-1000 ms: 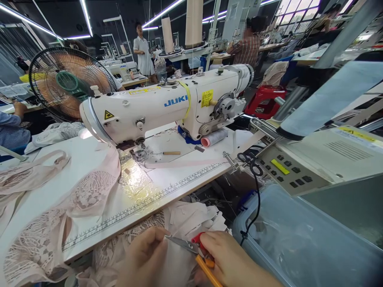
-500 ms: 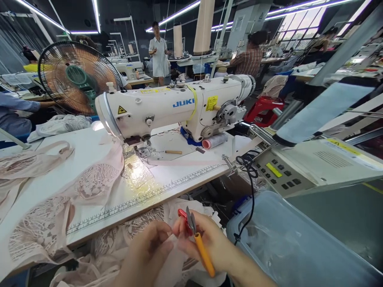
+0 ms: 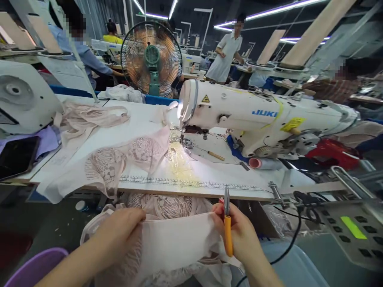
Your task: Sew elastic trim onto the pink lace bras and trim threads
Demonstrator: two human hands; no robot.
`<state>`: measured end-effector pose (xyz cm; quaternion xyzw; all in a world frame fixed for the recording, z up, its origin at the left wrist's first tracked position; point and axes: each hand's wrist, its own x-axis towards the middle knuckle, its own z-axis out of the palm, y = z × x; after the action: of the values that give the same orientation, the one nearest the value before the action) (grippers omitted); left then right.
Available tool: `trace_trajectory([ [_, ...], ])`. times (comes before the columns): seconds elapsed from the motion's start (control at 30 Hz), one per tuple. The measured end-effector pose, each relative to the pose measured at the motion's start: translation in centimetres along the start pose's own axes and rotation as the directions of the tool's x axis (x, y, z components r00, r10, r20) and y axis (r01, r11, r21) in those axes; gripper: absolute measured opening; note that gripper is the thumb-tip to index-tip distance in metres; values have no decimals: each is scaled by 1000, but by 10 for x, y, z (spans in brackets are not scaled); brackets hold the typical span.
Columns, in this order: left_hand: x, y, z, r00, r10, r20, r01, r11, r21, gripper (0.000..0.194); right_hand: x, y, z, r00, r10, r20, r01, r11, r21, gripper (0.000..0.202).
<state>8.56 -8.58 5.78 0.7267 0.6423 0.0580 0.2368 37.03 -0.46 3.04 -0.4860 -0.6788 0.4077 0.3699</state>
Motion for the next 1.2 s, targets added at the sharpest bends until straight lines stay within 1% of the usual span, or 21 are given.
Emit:
trace_trajectory([
  [0.1, -14, -19, -5, 1000, -6, -28, 3, 995, -103, 26, 1, 3, 3, 1000, 10, 12, -10, 1000, 9, 22],
  [0.2, -22, -29, -3, 998, -20, -59, 7, 977, -215, 23, 1, 3, 8, 1000, 22, 11, -23, 999, 31, 25],
  [0.27, -24, -34, -3, 997, -41, -67, 25, 973, -230, 21, 1, 1, 9, 1000, 18, 5, -18, 1000, 20, 25],
  [0.33, -26, -39, -5, 997, -47, -64, 33, 980, -196, 21, 1, -2, 8, 1000, -24, -15, 24, 1000, -18, 25],
  [0.43, -33, -51, -12, 997, -44, -59, 35, 989, -142, 23, 0, -4, 2, 995, -97, -6, 95, 981, -171, 22],
  [0.5, -40, -62, -17, 995, -80, -56, 69, 982, -178, 24, -1, -2, -4, 994, -103, 48, 113, 943, -313, 19],
  [0.53, -44, -68, -18, 990, -123, -61, 106, 967, -233, 25, -2, -1, -6, 992, -101, 81, 125, 915, -384, 17],
  [0.6, -53, -79, -17, 969, -240, -62, 194, 890, -412, 30, -2, 4, -9, 983, -114, 147, 173, 845, -506, 10],
  [0.63, -58, -84, -14, 955, -292, -51, 223, 820, -528, 36, -3, 8, -9, 976, -124, 177, 203, 804, -559, 8],
  [0.67, -62, -88, -9, 944, -328, -41, 226, 730, -645, 42, -3, 11, -8, 971, -135, 199, 230, 758, -610, 9],
  [0.73, -70, -94, 5, 935, -353, -22, 182, 531, -828, 51, -2, 17, -7, 964, -165, 210, 267, 662, -701, 15],
  [0.77, -74, -95, 13, 933, -359, -21, 150, 443, -884, 52, -1, 19, -6, 961, -178, 210, 275, 614, -739, 17],
  [0.8, -77, -95, 21, 927, -375, -18, 134, 377, -916, 51, 0, 19, -6, 960, -187, 206, 277, 575, -770, 19],
  [0.83, -80, -95, 30, 917, -398, -15, 128, 332, -935, 50, 1, 19, -6, 959, -192, 210, 282, 549, -787, 21],
  [0.9, -85, -91, 45, 894, -448, -9, 126, 271, -954, 47, 3, 14, -6, 949, -200, 244, 314, 546, -777, 22],
  [0.97, -89, -86, 55, 880, -476, -14, 110, 233, -966, 46, 2, 3, 0, 928, -251, 274, 371, 585, -721, 17],
  [1.0, -90, -83, 58, 877, -480, -21, 98, 223, -970, 45, 0, -3, 6, 913, -284, 292, 408, 609, -681, 14],
  [1.07, -93, -77, 59, 877, -478, -46, 71, 225, -972, 44, -6, -15, 27, 867, -338, 367, 497, 642, -583, 16],
  [1.1, -94, -73, 58, 876, -477, -64, 57, 234, -971, 43, -10, -20, 41, 830, -345, 439, 548, 652, -523, 18],
  [1.17, -98, -67, 53, 877, -470, -98, 29, 256, -966, 41, -18, -26, 69, 733, -360, 578, 643, 644, -414, 22],
  [1.2, -99, -63, 50, 879, -463, -114, 16, 269, -963, 40, -21, -27, 81, 706, -362, 609, 664, 637, -392, 24],
])
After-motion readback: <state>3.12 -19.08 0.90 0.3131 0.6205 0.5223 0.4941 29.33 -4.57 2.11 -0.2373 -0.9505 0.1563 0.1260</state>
